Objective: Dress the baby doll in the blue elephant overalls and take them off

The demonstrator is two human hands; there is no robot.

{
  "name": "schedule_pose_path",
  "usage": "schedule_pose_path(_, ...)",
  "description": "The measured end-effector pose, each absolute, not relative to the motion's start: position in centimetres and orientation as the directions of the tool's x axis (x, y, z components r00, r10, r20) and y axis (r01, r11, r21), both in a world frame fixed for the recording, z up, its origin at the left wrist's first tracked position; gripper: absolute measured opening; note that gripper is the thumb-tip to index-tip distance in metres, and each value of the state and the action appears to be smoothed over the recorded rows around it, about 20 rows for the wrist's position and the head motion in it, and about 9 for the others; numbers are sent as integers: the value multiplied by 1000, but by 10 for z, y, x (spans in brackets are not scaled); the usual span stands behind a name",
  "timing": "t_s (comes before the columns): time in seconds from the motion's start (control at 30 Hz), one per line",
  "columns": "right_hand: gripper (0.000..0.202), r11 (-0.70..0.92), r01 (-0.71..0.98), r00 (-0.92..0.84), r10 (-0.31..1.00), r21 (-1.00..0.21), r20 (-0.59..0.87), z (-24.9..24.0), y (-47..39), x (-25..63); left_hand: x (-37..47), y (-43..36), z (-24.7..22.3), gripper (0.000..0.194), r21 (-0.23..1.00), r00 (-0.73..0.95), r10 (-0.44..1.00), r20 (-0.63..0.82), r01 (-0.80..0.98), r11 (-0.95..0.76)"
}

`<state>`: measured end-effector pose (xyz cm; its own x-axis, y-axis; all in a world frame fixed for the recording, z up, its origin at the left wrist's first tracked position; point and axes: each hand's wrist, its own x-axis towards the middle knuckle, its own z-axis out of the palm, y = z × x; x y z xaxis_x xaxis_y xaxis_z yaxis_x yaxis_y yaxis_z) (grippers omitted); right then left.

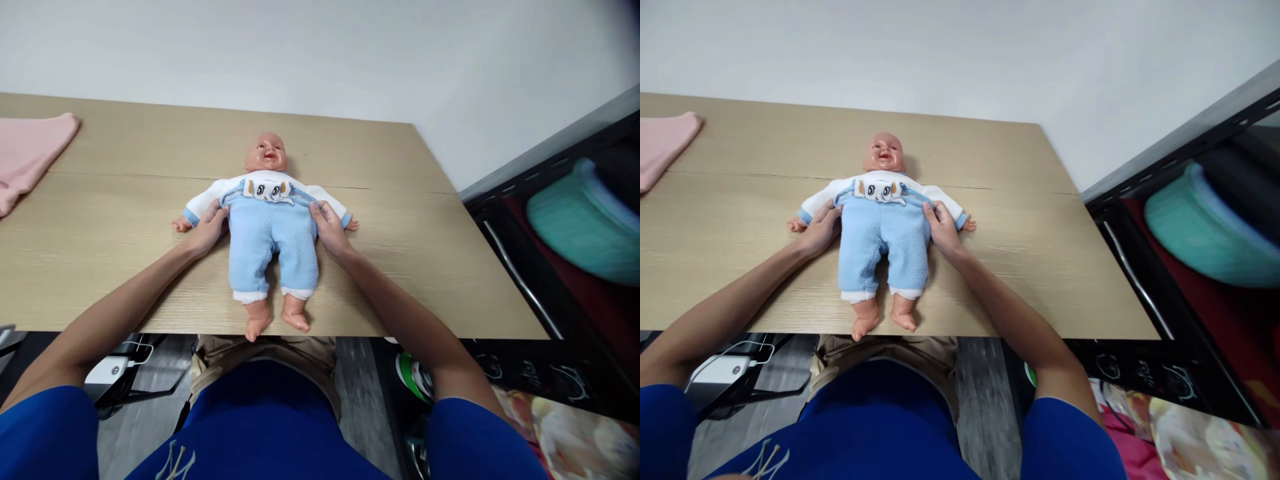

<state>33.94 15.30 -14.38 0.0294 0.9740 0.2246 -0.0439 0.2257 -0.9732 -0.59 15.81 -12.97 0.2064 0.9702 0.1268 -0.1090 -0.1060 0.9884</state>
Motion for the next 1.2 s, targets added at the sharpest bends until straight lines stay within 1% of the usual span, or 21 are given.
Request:
schedule_pose_path(0.1,68,232,-90,33,973,-968,230,-143,157,336,-1,159,-130,49,984,185,976,111,-158,-82)
schedule_pose_path(0.33,71,243,-62,52,969,-968,240,-142,159,335,-11,170,-122,61,973,132,966,224,24,-229)
schedule_pose_path(0.43,72,253,-58,51,967,-966,251,-141,157,335,-14,173,-120,65,965,103,963,247,58,-254)
schedule_pose_path(0.5,73,260,-57,55,965,-964,257,-140,157,335,-15,174,-120,64,968,92,967,239,52,-244)
schedule_pose_path(0.57,72,277,-54,79,959,-959,272,-140,157,334,-15,175,-122,59,980,91,976,198,7,-200)
schedule_pose_path(0.7,68,329,-11,135,936,-944,324,-140,159,332,-15,181,-128,47,980,75,990,120,-171,-106)
schedule_pose_path(0.77,69,329,9,151,933,-944,326,-142,159,331,-16,183,-128,45,966,117,990,80,-254,-48)
schedule_pose_path(0.83,68,317,14,175,933,-948,314,-145,159,331,-16,185,-128,47,954,175,983,50,-300,4)
schedule_pose_path(0.9,65,310,13,199,931,-951,306,-148,158,331,-16,185,-128,49,949,184,982,50,-316,11)
schedule_pose_path(1.03,47,348,45,264,900,-936,347,-150,153,329,-12,181,-127,51,951,93,992,82,-306,-50)
schedule_pose_path(1.13,30,402,154,309,848,-903,430,-138,143,326,-6,176,-125,54,960,53,991,123,-261,-105)
schedule_pose_path(1.2,27,444,238,283,819,-864,499,-122,136,322,-2,173,-123,55,961,36,987,160,-233,-147)
